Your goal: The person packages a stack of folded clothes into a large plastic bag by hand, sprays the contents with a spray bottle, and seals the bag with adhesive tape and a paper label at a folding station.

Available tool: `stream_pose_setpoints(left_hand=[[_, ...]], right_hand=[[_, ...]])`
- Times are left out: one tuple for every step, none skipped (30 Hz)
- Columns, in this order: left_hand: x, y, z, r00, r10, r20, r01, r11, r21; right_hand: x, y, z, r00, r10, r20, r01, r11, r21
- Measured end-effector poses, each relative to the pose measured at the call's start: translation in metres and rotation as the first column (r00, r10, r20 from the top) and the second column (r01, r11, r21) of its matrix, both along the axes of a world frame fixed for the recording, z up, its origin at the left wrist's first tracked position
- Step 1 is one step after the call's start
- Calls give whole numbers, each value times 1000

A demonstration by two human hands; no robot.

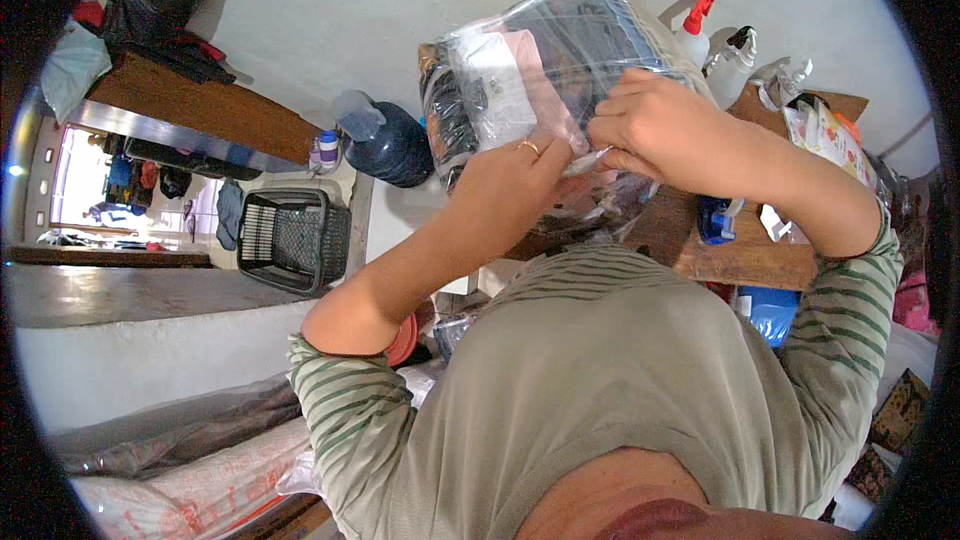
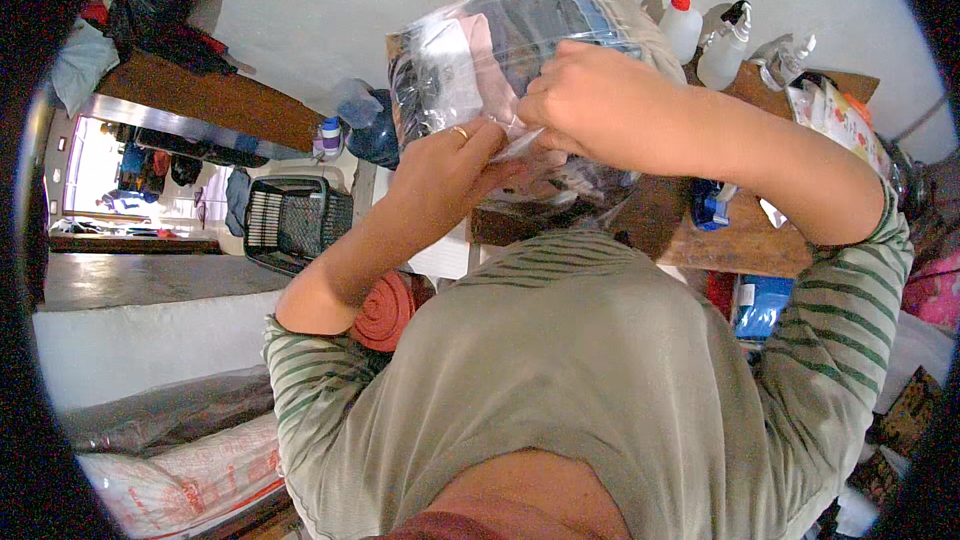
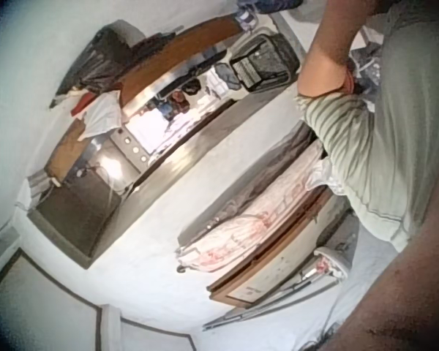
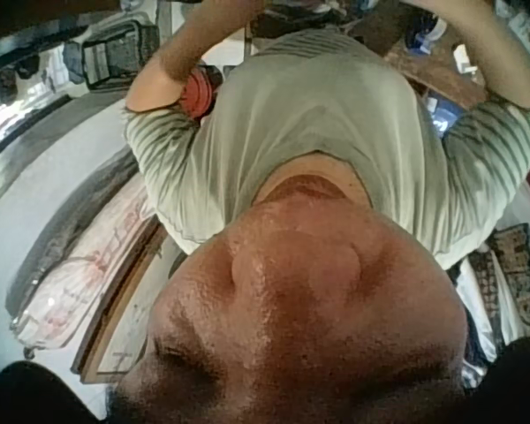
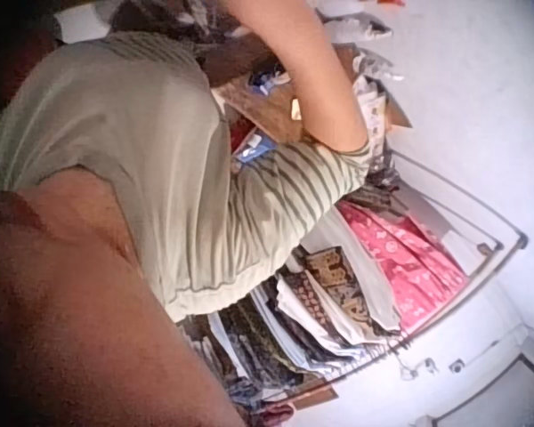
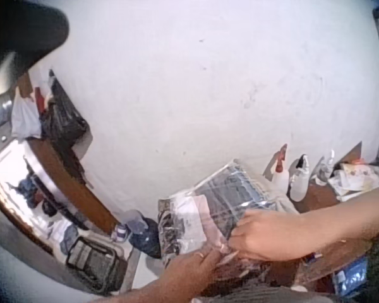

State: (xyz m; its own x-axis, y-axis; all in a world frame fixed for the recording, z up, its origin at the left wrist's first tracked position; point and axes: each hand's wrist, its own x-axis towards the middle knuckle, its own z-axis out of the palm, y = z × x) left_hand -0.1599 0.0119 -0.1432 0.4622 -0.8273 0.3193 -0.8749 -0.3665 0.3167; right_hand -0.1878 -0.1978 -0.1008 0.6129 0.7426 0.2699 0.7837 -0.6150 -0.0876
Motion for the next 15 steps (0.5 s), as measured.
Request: stream_pose_setpoints(left_hand=[[0, 1, -1, 997, 46, -65, -40, 996, 78], [3, 2, 0, 997, 48, -64, -43, 996, 76], [9, 3, 0, 990, -35, -134, 41, 998, 42], [14, 3, 1, 972, -121, -200, 123, 992, 1], [18, 3, 1, 972, -117, -202, 120, 993, 1], [21, 3, 2, 929, -133, -346, 137, 991, -16], [22, 4, 2, 863, -149, -482, 151, 988, -35], [23, 5, 0, 863, -148, -483, 150, 988, -35], [24, 6, -3, 833, -127, -539, 126, 991, -40], [24, 6, -5, 799, -106, -592, 100, 994, -44], [24, 6, -6, 798, -104, -593, 97, 994, -44], [23, 6, -8, 769, -105, -631, 74, 994, -76], [22, 6, -9, 738, -106, -666, 47, 993, -106], [21, 5, -10, 736, -108, -668, 49, 993, -107], [22, 5, -11, 717, -98, -690, 34, 994, -105]], right_hand=[[3, -4, -2, 998, -16, -56, 15, 1000, -8], [4, -6, -2, 994, -28, -110, 26, 999, -18], [3, -7, 1, 994, -27, -109, 25, 999, -20], [3, -9, 6, 987, -50, -154, 41, 997, -62], [3, -11, 10, 977, -71, -201, 51, 993, -103], [4, -15, 14, 977, -68, -203, 47, 993, -104], [6, -21, 18, 961, -41, -273, 17, 996, -91], [8, -29, 23, 940, -16, -340, -10, 997, -75], [7, -40, 29, 941, -18, -339, -9, 997, -76], [7, -51, 35, 910, -92, -404, 65, 995, -80], [7, -57, 39, 869, -160, -468, 133, 987, -89], [8, -57, 41, 869, -156, -469, 129, 988, -89], [7, -56, 42, 893, -118, -435, 121, 992, -21], [2, -53, 43, 913, -91, -399, 119, 992, 46], [0, -45, 37, 912, -90, -400, 119, 992, 48]])
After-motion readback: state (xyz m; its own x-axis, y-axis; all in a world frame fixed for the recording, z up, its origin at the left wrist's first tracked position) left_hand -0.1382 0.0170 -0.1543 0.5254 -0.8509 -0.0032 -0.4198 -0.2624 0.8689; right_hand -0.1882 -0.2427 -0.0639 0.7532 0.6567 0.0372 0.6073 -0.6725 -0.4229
